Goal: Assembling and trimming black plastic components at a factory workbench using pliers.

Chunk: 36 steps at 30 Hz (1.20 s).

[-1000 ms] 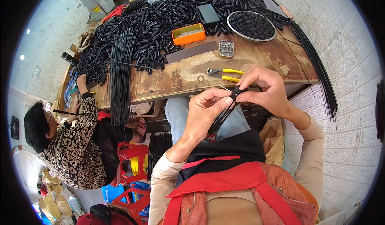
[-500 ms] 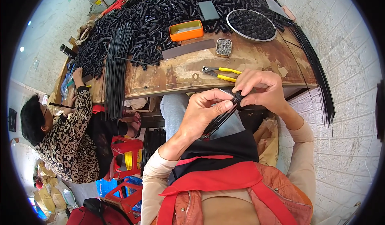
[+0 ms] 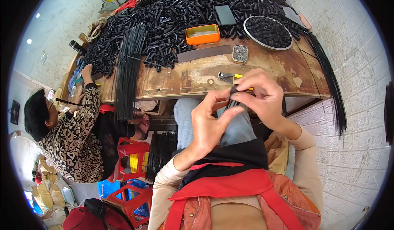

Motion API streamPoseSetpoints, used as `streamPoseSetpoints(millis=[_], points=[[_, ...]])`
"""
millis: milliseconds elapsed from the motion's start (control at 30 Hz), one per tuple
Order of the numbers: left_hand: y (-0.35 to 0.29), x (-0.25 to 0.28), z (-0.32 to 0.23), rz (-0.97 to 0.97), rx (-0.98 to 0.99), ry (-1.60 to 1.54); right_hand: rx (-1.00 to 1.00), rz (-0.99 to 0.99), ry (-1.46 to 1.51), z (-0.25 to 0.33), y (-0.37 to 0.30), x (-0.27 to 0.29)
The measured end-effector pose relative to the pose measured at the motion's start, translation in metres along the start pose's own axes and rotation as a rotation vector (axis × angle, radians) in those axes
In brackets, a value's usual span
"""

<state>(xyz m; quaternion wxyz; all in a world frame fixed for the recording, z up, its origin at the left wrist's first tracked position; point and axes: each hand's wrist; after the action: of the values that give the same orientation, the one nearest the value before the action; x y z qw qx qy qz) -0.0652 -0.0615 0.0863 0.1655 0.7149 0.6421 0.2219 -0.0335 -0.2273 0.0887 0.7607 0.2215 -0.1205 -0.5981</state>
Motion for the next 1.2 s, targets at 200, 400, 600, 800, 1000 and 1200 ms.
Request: streamPoseSetpoints(millis=[200,400,600,800,1000,1200], points=[[0.024,0.037,-0.005,-0.048,0.047,-0.115,-0.223,-0.058,0.417,-0.02,0.009,-0.031],[0.027,0.054,0.008,-0.128,0.019,-0.092,-0.56,0.196,0.089,-0.064,-0.011,-0.04],[0.022,0.057,0.021,-0.188,0.028,-0.108,-0.52,0.057,0.073,-0.067,-0.011,-0.061],[0.022,0.059,0.024,-0.169,0.026,-0.143,-0.534,0.032,0.087,-0.078,-0.014,-0.063],[0.026,0.068,0.025,-0.033,-0.03,-0.106,-0.533,0.047,0.113,-0.08,-0.015,-0.064],[0.023,0.072,0.017,0.03,-0.027,0.112,-0.583,0.021,0.169,-0.084,-0.015,-0.066]])
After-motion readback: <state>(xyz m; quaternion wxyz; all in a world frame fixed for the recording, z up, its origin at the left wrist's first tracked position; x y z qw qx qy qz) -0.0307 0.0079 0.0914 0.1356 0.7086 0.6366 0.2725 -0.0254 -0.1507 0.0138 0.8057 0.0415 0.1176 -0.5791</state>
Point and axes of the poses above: each hand's wrist, its own y-axis towards the middle knuckle, its own x-axis out of the back of the hand, z = x × y, and after that the axes turned 11 degrees about -x, right-handed
